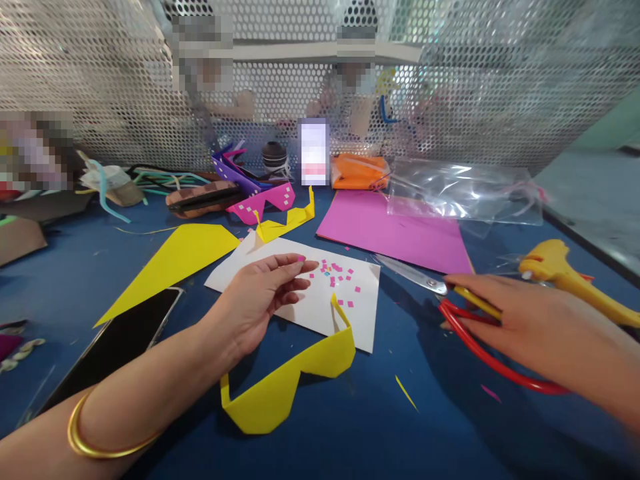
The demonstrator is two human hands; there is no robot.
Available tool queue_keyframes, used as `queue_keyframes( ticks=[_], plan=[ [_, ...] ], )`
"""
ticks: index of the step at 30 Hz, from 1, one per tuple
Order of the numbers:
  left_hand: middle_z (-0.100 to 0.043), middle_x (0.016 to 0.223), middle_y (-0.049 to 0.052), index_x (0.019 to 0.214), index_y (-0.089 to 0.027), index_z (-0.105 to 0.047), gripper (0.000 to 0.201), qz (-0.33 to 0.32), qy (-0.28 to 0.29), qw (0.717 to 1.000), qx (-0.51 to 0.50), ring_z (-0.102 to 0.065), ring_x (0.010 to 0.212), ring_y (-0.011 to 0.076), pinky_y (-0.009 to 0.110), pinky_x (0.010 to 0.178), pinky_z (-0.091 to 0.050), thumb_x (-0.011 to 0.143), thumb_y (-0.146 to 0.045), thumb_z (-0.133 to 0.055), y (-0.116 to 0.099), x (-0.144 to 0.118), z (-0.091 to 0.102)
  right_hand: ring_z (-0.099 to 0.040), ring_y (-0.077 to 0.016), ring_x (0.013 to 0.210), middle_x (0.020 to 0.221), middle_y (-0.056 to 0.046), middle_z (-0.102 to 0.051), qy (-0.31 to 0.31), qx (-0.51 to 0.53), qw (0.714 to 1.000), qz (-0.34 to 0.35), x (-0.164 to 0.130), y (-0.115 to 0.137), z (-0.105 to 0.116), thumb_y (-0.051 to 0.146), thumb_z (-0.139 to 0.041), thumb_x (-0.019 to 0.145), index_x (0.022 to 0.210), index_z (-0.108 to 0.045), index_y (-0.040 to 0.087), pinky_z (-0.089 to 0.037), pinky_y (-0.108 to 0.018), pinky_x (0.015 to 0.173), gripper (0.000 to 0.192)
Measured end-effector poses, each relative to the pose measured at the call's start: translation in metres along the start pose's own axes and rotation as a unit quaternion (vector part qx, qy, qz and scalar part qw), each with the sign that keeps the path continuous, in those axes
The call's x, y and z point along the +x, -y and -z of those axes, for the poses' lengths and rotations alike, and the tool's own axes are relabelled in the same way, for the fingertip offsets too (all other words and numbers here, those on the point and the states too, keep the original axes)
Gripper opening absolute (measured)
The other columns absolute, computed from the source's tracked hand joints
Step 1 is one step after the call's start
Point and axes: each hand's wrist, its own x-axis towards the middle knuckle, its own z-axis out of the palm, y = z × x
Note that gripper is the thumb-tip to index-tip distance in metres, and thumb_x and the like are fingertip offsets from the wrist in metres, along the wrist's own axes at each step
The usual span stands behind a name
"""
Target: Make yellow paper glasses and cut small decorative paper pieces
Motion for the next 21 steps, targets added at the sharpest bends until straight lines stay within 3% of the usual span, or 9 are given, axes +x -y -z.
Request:
queue_keyframes(
  ticks=[2, 6, 10, 12, 15, 21],
  plan=[
    [-0.075, 0.101, 0.007, 0.087, -0.015, -0.067, 0.003, -0.008, 0.005, 1.0, 0.008, -0.063, 0.063, 0.0075, 0.017, 0.053, -0.049, 0.085, -0.014, -0.069, -0.001, -0.002, 0.0, -0.073, -0.0329, 0.076, 0.103, -0.012, -0.076, 0.018, -0.015, 1.0, 0.009, -0.007, 0.001, -0.005, 0.046, -0.055, 0.088, 0.12, -0.068, 0.024, -0.056, -0.041, 0.056, 0.041],
    [-0.072, 0.094, 0.004, 0.084, -0.017, -0.067, 0.007, -0.017, 0.008, 1.0, 0.022, -0.062, 0.068, 0.0079, 0.018, 0.054, -0.044, 0.081, -0.018, -0.073, -0.001, -0.005, 0.0, -0.069, -0.0261, 0.06, 0.09, -0.01, -0.072, 0.016, -0.036, 0.999, 0.021, -0.015, 0.012, -0.01, 0.042, -0.048, 0.091, 0.114, -0.069, 0.02, -0.049, -0.036, 0.045, 0.038],
    [-0.065, 0.078, -0.001, 0.082, -0.017, -0.068, 0.011, -0.025, 0.016, 0.999, 0.019, -0.057, 0.064, 0.0071, 0.019, 0.054, -0.04, 0.075, -0.019, -0.077, -0.001, -0.007, 0.001, -0.063, -0.0205, 0.054, 0.083, -0.009, -0.068, 0.045, -0.077, 0.994, 0.061, -0.002, 0.025, 0.008, 0.034, -0.054, 0.087, 0.095, -0.073, 0.018, -0.043, -0.032, 0.044, 0.026],
    [-0.063, 0.075, -0.002, 0.081, -0.018, -0.068, 0.015, -0.03, 0.018, 0.999, 0.021, -0.054, 0.062, 0.0069, 0.02, 0.054, -0.038, 0.072, -0.021, -0.079, 0.0, -0.006, 0.001, -0.066, -0.0206, 0.063, 0.085, -0.008, -0.069, 0.039, -0.059, 0.993, 0.096, 0.019, 0.038, 0.02, 0.027, -0.05, 0.09, 0.093, -0.074, 0.02, -0.044, -0.031, 0.05, 0.025],
    [-0.065, 0.077, -0.001, 0.082, -0.018, -0.069, 0.019, -0.034, 0.017, 0.999, 0.022, -0.052, 0.06, 0.0075, 0.021, 0.054, -0.037, 0.068, -0.023, -0.081, 0.003, -0.004, 0.002, -0.068, -0.0195, 0.087, 0.1, -0.006, -0.07, -0.008, -0.016, 0.994, 0.112, 0.065, 0.063, 0.025, 0.024, -0.047, 0.097, 0.11, -0.072, 0.023, -0.048, -0.029, 0.067, 0.028],
    [-0.058, 0.064, -0.003, 0.077, -0.017, -0.068, 0.016, -0.036, 0.026, 0.999, 0.016, -0.044, 0.054, 0.0073, 0.022, 0.052, -0.034, 0.066, -0.021, -0.079, 0.007, -0.001, 0.002, -0.066, -0.0191, 0.088, 0.093, -0.007, -0.069, 0.023, -0.076, 0.986, 0.148, 0.142, 0.09, -0.005, 0.021, -0.06, 0.093, 0.095, -0.074, 0.017, -0.049, -0.03, 0.073, 0.015]
  ],
)
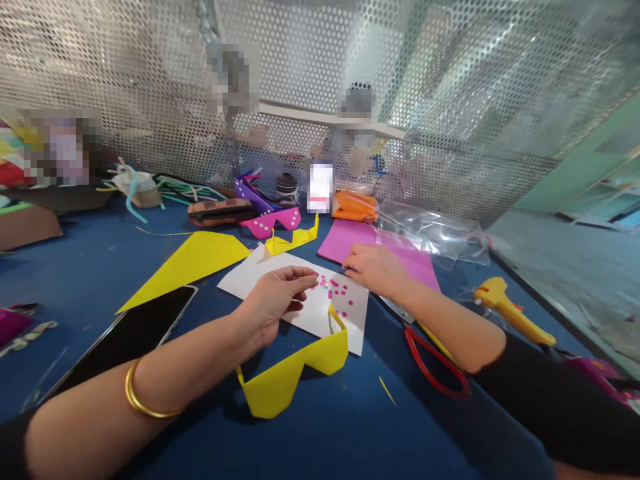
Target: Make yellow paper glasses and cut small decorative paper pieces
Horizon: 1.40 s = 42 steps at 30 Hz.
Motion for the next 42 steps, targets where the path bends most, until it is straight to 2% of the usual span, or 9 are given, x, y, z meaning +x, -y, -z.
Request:
queue_keyframes(
  ticks=[6, 15, 17, 20, 23, 27, 31, 37, 42],
  plan=[
    [-0.058, 0.064, -0.003, 0.077, -0.017, -0.069, 0.013, 0.009, 0.006, 1.0, -0.004, -0.043, 0.054, 0.0068, 0.022, 0.052, -0.033, 0.067, -0.018, -0.077, 0.002, 0.0, -0.002, -0.064, -0.0209, 0.1, 0.122, -0.009, -0.062, 0.047, -0.042, 0.998, 0.028, 0.013, -0.005, -0.012, 0.036, -0.061, 0.095, 0.121, -0.06, 0.018, -0.055, -0.042, 0.085, 0.032],
    [-0.058, 0.064, -0.004, 0.077, -0.017, -0.069, 0.011, 0.017, 0.002, 1.0, -0.008, -0.046, 0.054, 0.0064, 0.021, 0.053, -0.035, 0.07, -0.017, -0.077, 0.002, 0.0, -0.001, -0.064, -0.0226, 0.104, 0.124, -0.01, -0.061, 0.027, 0.015, 0.999, 0.027, 0.018, 0.0, -0.021, 0.036, -0.062, 0.094, 0.124, -0.059, 0.016, -0.055, -0.044, 0.087, 0.036],
    [-0.059, 0.065, -0.003, 0.077, -0.017, -0.068, 0.01, 0.019, 0.001, 1.0, -0.012, -0.046, 0.054, 0.0063, 0.021, 0.052, -0.035, 0.071, -0.018, -0.077, 0.002, 0.0, -0.002, -0.064, -0.0214, 0.101, 0.12, -0.009, -0.063, 0.005, 0.05, 0.999, 0.014, 0.016, -0.001, -0.019, 0.036, -0.062, 0.095, 0.12, -0.06, 0.017, -0.055, -0.043, 0.086, 0.032],
    [-0.064, 0.07, -0.001, 0.076, -0.016, -0.069, 0.007, 0.015, 0.0, 1.0, -0.018, -0.049, 0.055, 0.0064, 0.021, 0.052, -0.037, 0.074, -0.018, -0.075, 0.001, -0.001, -0.002, -0.064, -0.0176, 0.089, 0.1, -0.007, -0.067, -0.039, 0.122, 0.992, -0.006, 0.01, 0.0, -0.014, 0.024, -0.058, 0.095, 0.099, -0.068, 0.015, -0.052, -0.036, 0.082, 0.014],
    [-0.067, 0.073, 0.001, 0.077, -0.015, -0.07, 0.003, 0.01, 0.001, 1.0, -0.022, -0.053, 0.057, 0.0067, 0.021, 0.056, -0.041, 0.076, -0.016, -0.073, 0.0, -0.002, -0.002, -0.062, -0.0138, 0.077, 0.087, -0.004, -0.068, -0.063, 0.215, 0.975, 0.0, 0.003, 0.008, -0.008, 0.012, -0.056, 0.089, 0.086, -0.072, 0.017, -0.047, -0.028, 0.072, 0.016],
    [-0.069, 0.073, 0.002, 0.081, -0.016, -0.074, 0.004, 0.006, 0.007, 1.0, -0.018, -0.056, 0.06, 0.0079, 0.023, 0.061, -0.045, 0.077, -0.016, -0.072, 0.0, -0.003, -0.002, -0.063, -0.0133, 0.074, 0.084, -0.001, -0.07, -0.055, 0.332, 0.942, 0.012, -0.003, 0.019, -0.002, 0.015, -0.06, 0.086, 0.085, -0.075, 0.023, -0.045, -0.026, 0.068, 0.017],
    [-0.072, 0.077, 0.003, 0.084, -0.018, -0.077, 0.01, -0.009, 0.021, 1.0, 0.0, -0.058, 0.063, 0.0091, 0.022, 0.059, -0.043, 0.075, -0.018, -0.075, 0.001, -0.006, -0.002, -0.066, -0.0159, 0.08, 0.091, -0.003, -0.074, -0.081, 0.432, 0.897, -0.054, -0.008, 0.029, 0.003, 0.028, -0.053, 0.092, 0.096, -0.075, 0.023, -0.049, -0.029, 0.07, 0.023],
    [-0.07, 0.071, 0.001, 0.083, -0.018, -0.077, 0.012, -0.034, 0.039, 0.998, 0.047, -0.055, 0.061, 0.0087, 0.022, 0.058, -0.041, 0.071, -0.022, -0.078, 0.001, -0.011, -0.003, -0.063, -0.0147, 0.066, 0.075, -0.002, -0.072, -0.088, 0.518, 0.838, -0.148, -0.016, 0.049, 0.01, 0.033, -0.065, 0.08, 0.082, -0.072, 0.02, -0.047, -0.027, 0.059, 0.014],
    [-0.068, 0.07, 0.001, 0.083, -0.018, -0.073, 0.022, -0.042, 0.037, 0.996, 0.069, -0.055, 0.061, 0.0107, 0.024, 0.057, -0.041, 0.066, -0.03, -0.082, 0.001, -0.011, -0.004, -0.06, -0.0138, 0.062, 0.07, -0.002, -0.071, -0.077, 0.554, 0.813, -0.166, -0.02, 0.053, 0.015, 0.031, -0.067, 0.076, 0.076, -0.07, 0.019, -0.045, -0.027, 0.057, 0.012]
  ],
)
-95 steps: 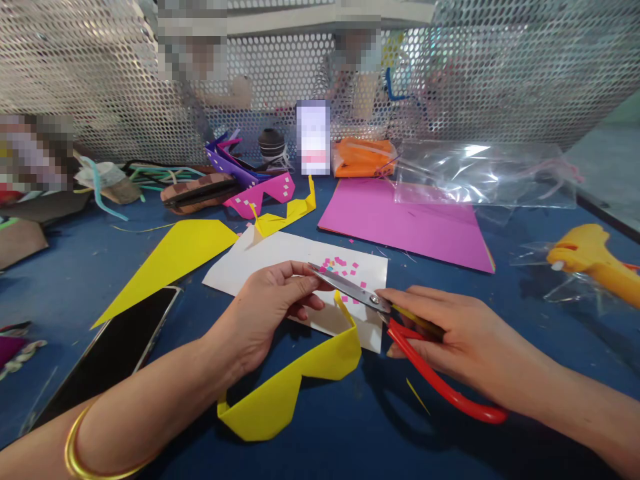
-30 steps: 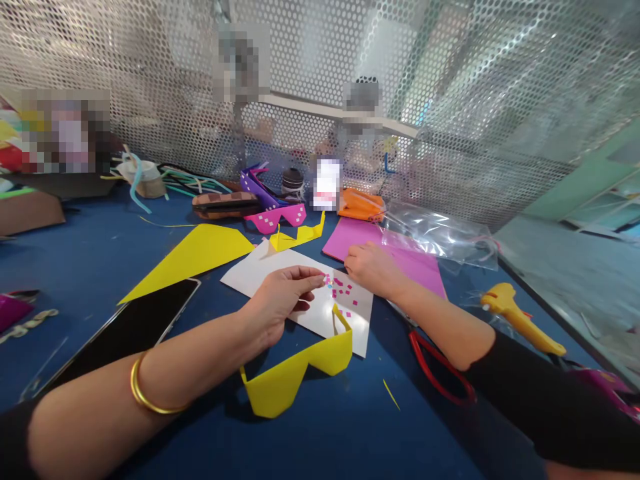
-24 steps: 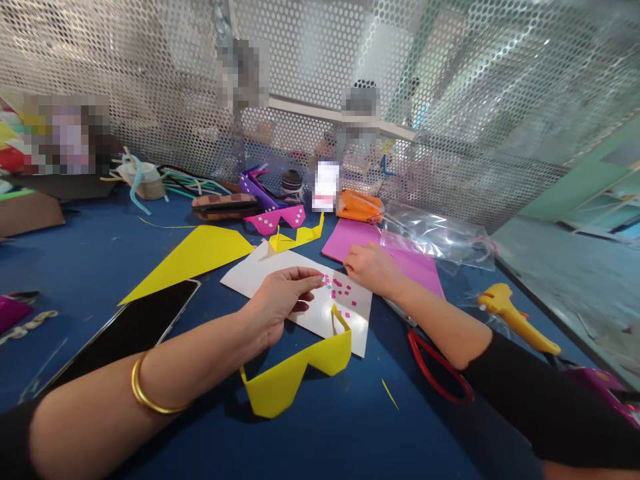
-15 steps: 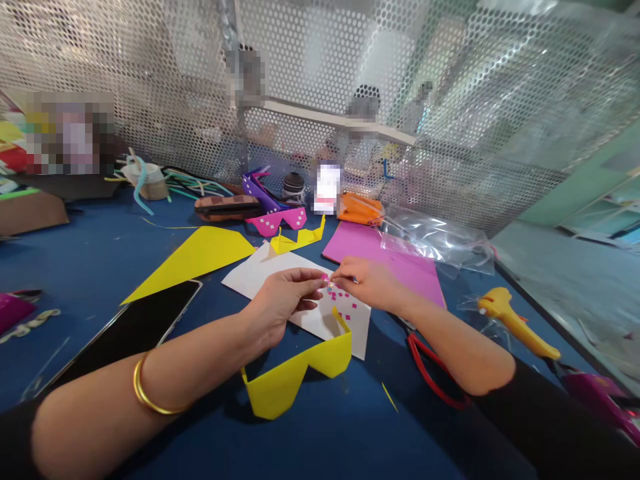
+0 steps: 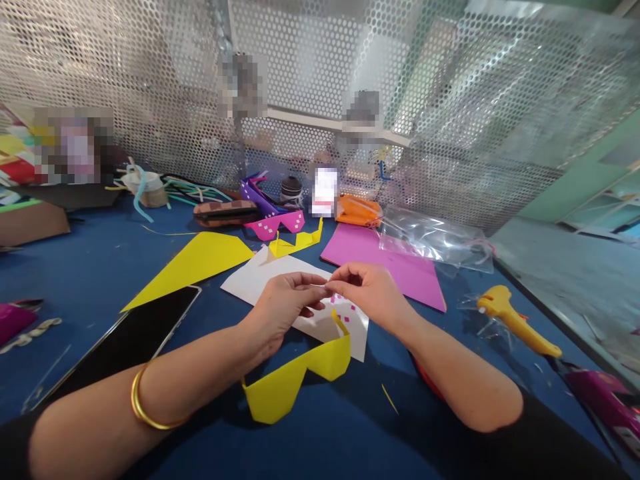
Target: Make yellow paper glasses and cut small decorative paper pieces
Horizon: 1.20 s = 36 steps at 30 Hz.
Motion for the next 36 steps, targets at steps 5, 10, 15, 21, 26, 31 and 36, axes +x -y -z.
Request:
queue_keyframes(
  ticks=[5, 10, 15, 21, 26, 31, 36],
  plan=[
    [-0.073, 0.082, 0.006, 0.084, -0.017, -0.073, 0.02, 0.007, 0.009, 0.999, -0.03, -0.059, 0.064, 0.0117, 0.025, 0.06, -0.043, 0.075, -0.035, -0.074, -0.0012, 0.0, 0.0007, -0.053, -0.0122, 0.059, 0.068, -0.001, -0.067, -0.013, 0.032, 0.999, 0.003, -0.0012, -0.0015, -0.0003, 0.034, -0.064, 0.078, 0.073, -0.068, 0.02, -0.042, -0.027, 0.055, 0.016],
    [-0.073, 0.082, 0.008, 0.08, -0.017, -0.071, 0.04, 0.03, 0.016, 0.999, -0.039, -0.062, 0.069, 0.016, 0.027, 0.059, -0.042, 0.081, -0.056, -0.063, -0.0019, -0.001, 0.0029, -0.048, -0.0117, 0.057, 0.063, 0.001, -0.06, -0.038, 0.054, 0.998, 0.011, -0.0026, -0.0016, 0.0001, 0.039, -0.064, 0.077, 0.071, -0.065, 0.02, -0.038, -0.027, 0.054, 0.02],
    [-0.069, 0.073, 0.002, 0.073, -0.017, -0.067, 0.026, -0.004, 0.039, 0.999, 0.01, -0.058, 0.066, 0.0122, 0.024, 0.06, -0.04, 0.076, -0.043, -0.073, -0.0004, -0.0025, 0.0009, -0.05, -0.0127, 0.061, 0.066, 0.001, -0.061, -0.046, 0.079, 0.996, 0.018, -0.0046, 0.0011, 0.0009, 0.038, -0.064, 0.077, 0.071, -0.064, 0.02, -0.039, -0.027, 0.057, 0.019],
    [-0.066, 0.068, 0.0, 0.068, -0.019, -0.064, 0.018, -0.104, 0.08, 0.99, 0.056, -0.056, 0.065, 0.0119, 0.024, 0.061, -0.04, 0.079, -0.033, -0.066, -0.0052, -0.004, -0.001, -0.042, -0.0113, 0.056, 0.059, 0.004, -0.051, -0.01, 0.126, 0.992, -0.009, -0.0033, 0.001, 0.0038, 0.042, -0.064, 0.074, 0.066, -0.06, 0.02, -0.034, -0.027, 0.054, 0.023],
    [-0.067, 0.068, 0.002, 0.068, -0.021, -0.065, 0.019, -0.165, 0.08, 0.977, 0.108, -0.058, 0.065, 0.0135, 0.027, 0.064, -0.044, 0.083, -0.031, -0.059, -0.0074, -0.0034, -0.0006, -0.041, -0.0115, 0.055, 0.057, 0.004, -0.049, 0.025, 0.163, 0.986, -0.029, -0.0016, 0.0013, 0.0078, 0.047, -0.064, 0.073, 0.065, -0.06, 0.02, -0.036, -0.028, 0.054, 0.028],
    [-0.07, 0.072, 0.005, 0.072, -0.021, -0.068, 0.031, -0.188, 0.057, 0.97, 0.14, -0.061, 0.066, 0.0155, 0.028, 0.062, -0.045, 0.089, -0.04, -0.051, -0.0053, -0.0053, -0.0004, -0.042, -0.0119, 0.056, 0.058, 0.003, -0.051, 0.008, 0.147, 0.989, -0.026, -0.0021, -0.0013, 0.009, 0.044, -0.065, 0.075, 0.065, -0.059, 0.021, -0.037, -0.028, 0.054, 0.026],
    [-0.072, 0.073, 0.006, 0.072, -0.02, -0.071, 0.021, -0.156, 0.053, 0.973, 0.162, -0.059, 0.059, 0.0141, 0.026, 0.054, -0.04, 0.079, -0.039, -0.065, -0.0064, -0.007, -0.0004, -0.048, -0.0121, 0.059, 0.064, 0.001, -0.059, 0.002, 0.08, 0.997, -0.009, -0.0045, -0.0027, 0.0019, 0.04, -0.064, 0.078, 0.069, -0.063, 0.019, -0.04, -0.028, 0.057, 0.023]
  ],
)
